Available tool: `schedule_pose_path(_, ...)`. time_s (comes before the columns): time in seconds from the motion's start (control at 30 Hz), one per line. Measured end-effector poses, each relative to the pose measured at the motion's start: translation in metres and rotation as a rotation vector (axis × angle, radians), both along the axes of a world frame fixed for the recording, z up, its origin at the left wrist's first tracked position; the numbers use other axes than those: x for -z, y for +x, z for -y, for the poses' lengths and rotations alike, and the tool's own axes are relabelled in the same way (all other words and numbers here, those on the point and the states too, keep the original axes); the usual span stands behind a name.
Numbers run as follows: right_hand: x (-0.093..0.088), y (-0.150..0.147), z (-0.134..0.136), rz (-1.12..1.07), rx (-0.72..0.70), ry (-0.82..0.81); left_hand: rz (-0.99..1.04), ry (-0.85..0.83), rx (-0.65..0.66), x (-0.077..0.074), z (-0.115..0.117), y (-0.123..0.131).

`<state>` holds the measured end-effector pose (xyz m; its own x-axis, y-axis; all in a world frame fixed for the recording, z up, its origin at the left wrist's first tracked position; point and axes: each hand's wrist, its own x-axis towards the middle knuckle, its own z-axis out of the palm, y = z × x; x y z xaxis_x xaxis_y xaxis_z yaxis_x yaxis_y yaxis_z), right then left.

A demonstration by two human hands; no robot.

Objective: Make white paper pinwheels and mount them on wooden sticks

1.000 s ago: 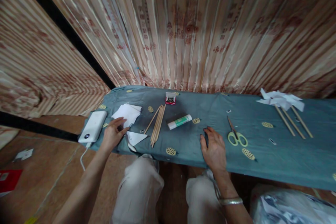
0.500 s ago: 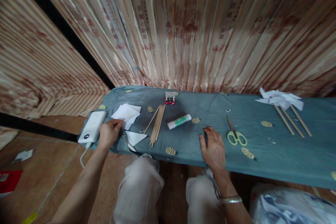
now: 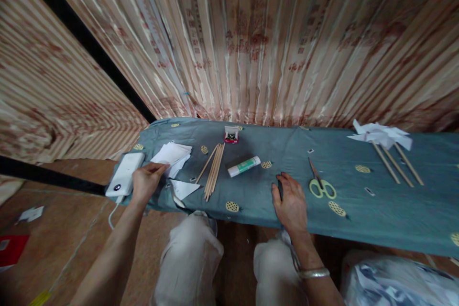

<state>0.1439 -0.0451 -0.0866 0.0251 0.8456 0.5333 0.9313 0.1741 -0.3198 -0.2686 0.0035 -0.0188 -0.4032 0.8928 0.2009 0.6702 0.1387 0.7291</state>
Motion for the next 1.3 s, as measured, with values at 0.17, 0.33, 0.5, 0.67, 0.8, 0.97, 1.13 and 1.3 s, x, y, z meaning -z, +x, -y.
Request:
schedule_pose_path(0.17, 0.001, 0.000, 0.000, -0.012, -0.005, -0.011, 0.013, -0.019, -0.002, 0.000, 0.001, -0.002)
schedule_pose_path(0.33, 0.000, 0.000, 0.000, -0.012, 0.007, -0.014, 0.048, -0.027, -0.077, -0.002, 0.000, 0.002)
schedule_pose_path(0.5, -0.001, 0.000, 0.000, -0.018, 0.004, -0.014, 0.140, 0.004, -0.126, -0.006, 0.000, 0.005)
schedule_pose_path(0.67, 0.000, -0.001, 0.000, -0.054, 0.001, -0.034, 0.256, 0.019, -0.150, -0.005, 0.001, 0.005)
schedule_pose_path(0.8, -0.007, 0.006, -0.001, -0.248, 0.009, -0.081, 0.313, 0.044, -0.149, -0.002, 0.002, 0.005)
schedule_pose_path(0.97, -0.045, -0.023, 0.001, -0.348, 0.036, -0.024, 0.350, 0.057, -0.136, 0.005, 0.002, 0.004)
schedule_pose_path(1.13, -0.088, -0.128, -0.018, -0.185, -0.491, -0.152, 0.385, 0.044, -0.142, 0.014, 0.002, 0.000)
schedule_pose_path(1.3, -0.087, -0.218, -0.055, -0.029, -0.731, -0.238, 0.433, 0.027, -0.148, 0.019, 0.004, -0.002)
